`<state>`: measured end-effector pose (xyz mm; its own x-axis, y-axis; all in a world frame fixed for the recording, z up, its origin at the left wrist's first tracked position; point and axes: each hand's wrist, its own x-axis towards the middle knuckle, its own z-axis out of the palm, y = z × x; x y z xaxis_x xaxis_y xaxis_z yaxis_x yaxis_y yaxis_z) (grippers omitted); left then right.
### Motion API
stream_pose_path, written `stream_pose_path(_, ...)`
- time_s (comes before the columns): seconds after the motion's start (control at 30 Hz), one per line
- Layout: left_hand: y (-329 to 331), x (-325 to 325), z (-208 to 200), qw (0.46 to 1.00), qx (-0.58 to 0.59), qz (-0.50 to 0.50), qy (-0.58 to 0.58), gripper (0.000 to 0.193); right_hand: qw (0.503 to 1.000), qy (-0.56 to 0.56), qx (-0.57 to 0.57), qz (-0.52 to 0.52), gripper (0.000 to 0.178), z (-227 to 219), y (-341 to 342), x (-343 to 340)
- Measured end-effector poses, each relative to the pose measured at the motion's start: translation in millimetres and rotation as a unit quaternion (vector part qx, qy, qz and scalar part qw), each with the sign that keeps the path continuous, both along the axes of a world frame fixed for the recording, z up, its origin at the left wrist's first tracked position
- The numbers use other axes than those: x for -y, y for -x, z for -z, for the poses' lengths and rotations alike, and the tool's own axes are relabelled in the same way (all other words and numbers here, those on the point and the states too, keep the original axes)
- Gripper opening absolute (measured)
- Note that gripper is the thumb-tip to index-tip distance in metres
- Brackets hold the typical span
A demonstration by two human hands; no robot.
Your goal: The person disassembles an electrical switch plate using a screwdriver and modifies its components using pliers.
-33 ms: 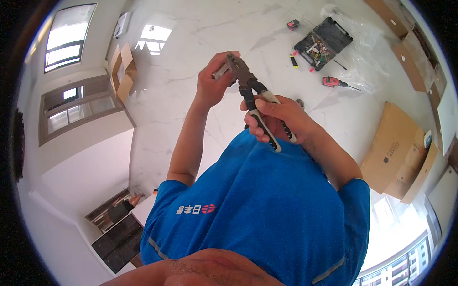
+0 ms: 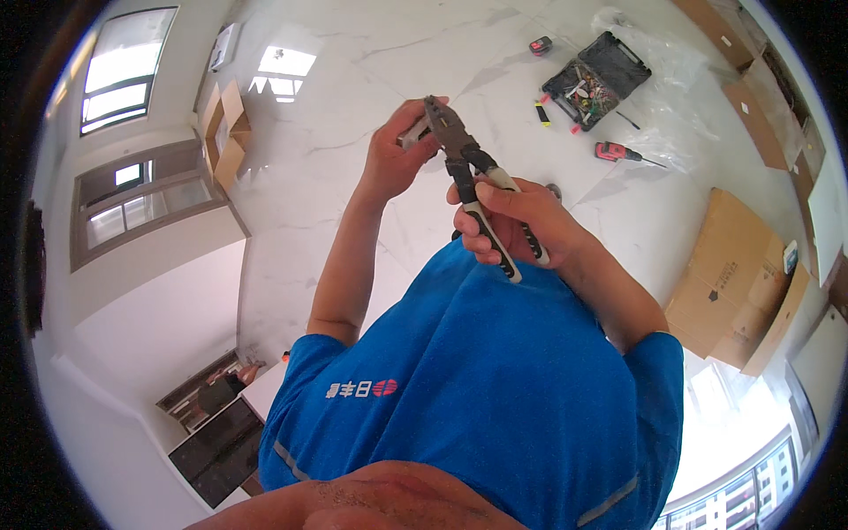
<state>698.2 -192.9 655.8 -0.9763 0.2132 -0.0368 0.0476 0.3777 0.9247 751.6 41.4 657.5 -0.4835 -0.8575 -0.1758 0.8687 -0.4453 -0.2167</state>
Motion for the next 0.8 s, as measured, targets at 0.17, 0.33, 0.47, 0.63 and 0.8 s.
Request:
stream_pose_path(0.17,-6,-12,16,0.996,0.072,-0.001,0.057,0.026,0.998,0.037,0.034,0.022,0.046,-1,-17,-2)
stream_pose_path(0.33,-2,-40,32,0.975,-0.052,0.012,0.215,0.026,0.996,0.062,0.066,0.016,0.046,9,-31,1)
stream_pose_path(0.47,7,-38,69,0.964,-0.099,-0.055,0.239,0.025,0.995,0.03,0.09,0.031,0.042,9,-32,7)
stream_pose_path(0.63,-1,-21,99,0.89,-0.211,-0.04,0.401,0.009,0.969,0.116,0.213,0.05,0.034,28,-43,11)
stream_pose_path(0.8,-20,-21,134,0.899,-0.163,0.01,0.407,0.021,0.957,0.096,0.26,0.085,0.028,32,-50,-1)
